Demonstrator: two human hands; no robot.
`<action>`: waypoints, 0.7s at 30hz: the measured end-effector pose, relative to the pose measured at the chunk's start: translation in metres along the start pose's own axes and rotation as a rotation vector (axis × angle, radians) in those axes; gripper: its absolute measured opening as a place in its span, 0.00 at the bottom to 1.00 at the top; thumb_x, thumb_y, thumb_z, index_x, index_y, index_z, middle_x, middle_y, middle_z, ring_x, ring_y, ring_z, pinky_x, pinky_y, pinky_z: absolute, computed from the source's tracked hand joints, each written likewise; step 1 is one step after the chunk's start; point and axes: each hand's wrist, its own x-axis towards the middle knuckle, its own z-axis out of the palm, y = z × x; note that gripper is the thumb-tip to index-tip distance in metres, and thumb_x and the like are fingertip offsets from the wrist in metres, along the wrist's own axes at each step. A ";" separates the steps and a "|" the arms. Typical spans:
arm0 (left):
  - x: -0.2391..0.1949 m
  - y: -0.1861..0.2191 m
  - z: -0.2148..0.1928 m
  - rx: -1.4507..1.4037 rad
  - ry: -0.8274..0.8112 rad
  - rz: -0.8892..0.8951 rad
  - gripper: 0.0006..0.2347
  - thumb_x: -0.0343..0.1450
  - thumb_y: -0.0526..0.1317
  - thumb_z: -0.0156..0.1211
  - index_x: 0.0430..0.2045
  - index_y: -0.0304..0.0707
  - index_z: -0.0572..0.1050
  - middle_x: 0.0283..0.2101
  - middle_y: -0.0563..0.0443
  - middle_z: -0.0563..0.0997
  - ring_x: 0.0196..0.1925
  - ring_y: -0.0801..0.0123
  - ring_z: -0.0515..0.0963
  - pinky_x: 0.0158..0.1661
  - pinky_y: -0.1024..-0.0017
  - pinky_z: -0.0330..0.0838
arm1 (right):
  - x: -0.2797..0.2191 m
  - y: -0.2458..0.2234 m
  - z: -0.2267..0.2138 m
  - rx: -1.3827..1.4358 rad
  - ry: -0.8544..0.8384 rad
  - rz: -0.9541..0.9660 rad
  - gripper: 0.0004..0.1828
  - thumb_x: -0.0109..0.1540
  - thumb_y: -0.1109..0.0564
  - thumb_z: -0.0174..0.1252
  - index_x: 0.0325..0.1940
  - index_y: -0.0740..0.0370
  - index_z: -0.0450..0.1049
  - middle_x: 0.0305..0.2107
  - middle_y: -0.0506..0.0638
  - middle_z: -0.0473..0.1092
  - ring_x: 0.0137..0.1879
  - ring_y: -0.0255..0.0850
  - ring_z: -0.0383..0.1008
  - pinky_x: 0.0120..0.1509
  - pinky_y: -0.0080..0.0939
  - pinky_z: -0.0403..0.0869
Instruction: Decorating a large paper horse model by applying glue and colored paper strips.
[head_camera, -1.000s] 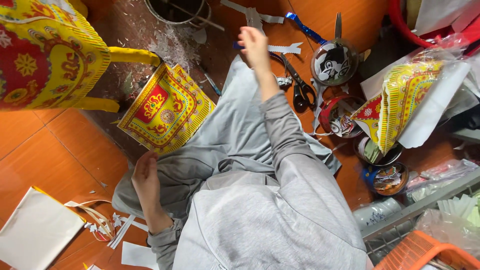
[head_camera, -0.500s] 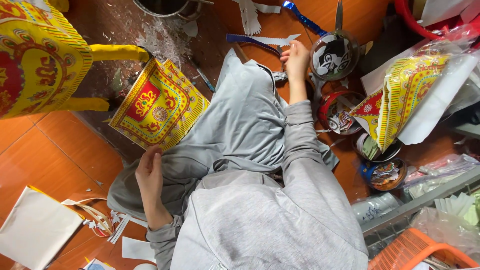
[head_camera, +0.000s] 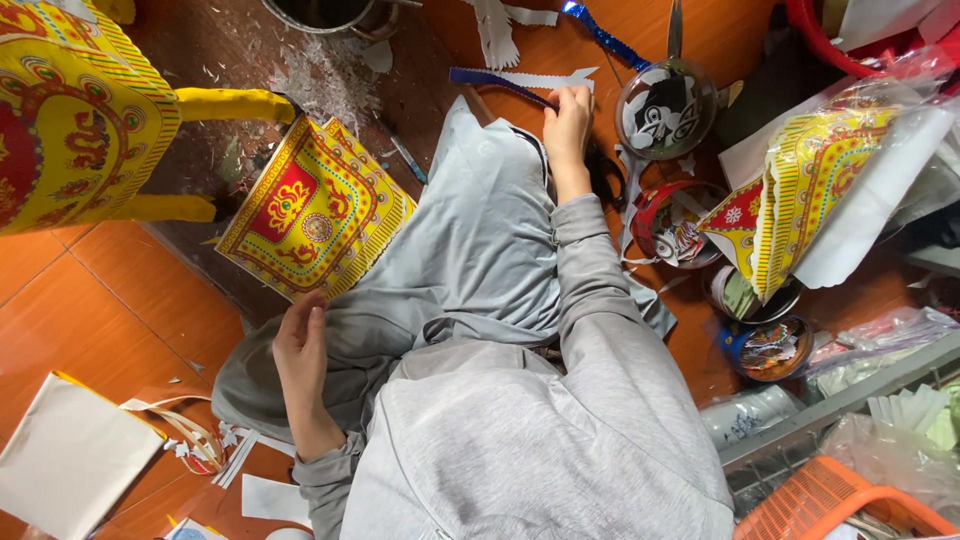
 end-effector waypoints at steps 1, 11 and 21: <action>0.000 -0.002 0.000 0.003 -0.006 0.004 0.13 0.79 0.39 0.55 0.54 0.28 0.75 0.49 0.51 0.81 0.52 0.74 0.78 0.53 0.77 0.70 | -0.001 0.005 0.002 -0.015 0.010 -0.003 0.10 0.55 0.68 0.67 0.37 0.64 0.74 0.39 0.57 0.69 0.50 0.57 0.70 0.55 0.51 0.70; 0.002 -0.002 0.005 0.028 -0.027 0.007 0.13 0.79 0.39 0.56 0.52 0.28 0.76 0.48 0.51 0.81 0.52 0.74 0.78 0.53 0.77 0.70 | -0.003 -0.020 -0.011 0.272 -0.069 0.125 0.07 0.65 0.62 0.59 0.46 0.65 0.75 0.37 0.58 0.78 0.42 0.51 0.80 0.47 0.48 0.76; 0.003 -0.012 0.006 0.037 -0.053 0.029 0.13 0.79 0.39 0.56 0.53 0.28 0.75 0.48 0.50 0.82 0.51 0.74 0.78 0.54 0.77 0.70 | -0.006 -0.017 -0.012 0.063 -0.182 0.252 0.11 0.65 0.60 0.58 0.52 0.64 0.75 0.36 0.62 0.77 0.44 0.56 0.78 0.47 0.51 0.73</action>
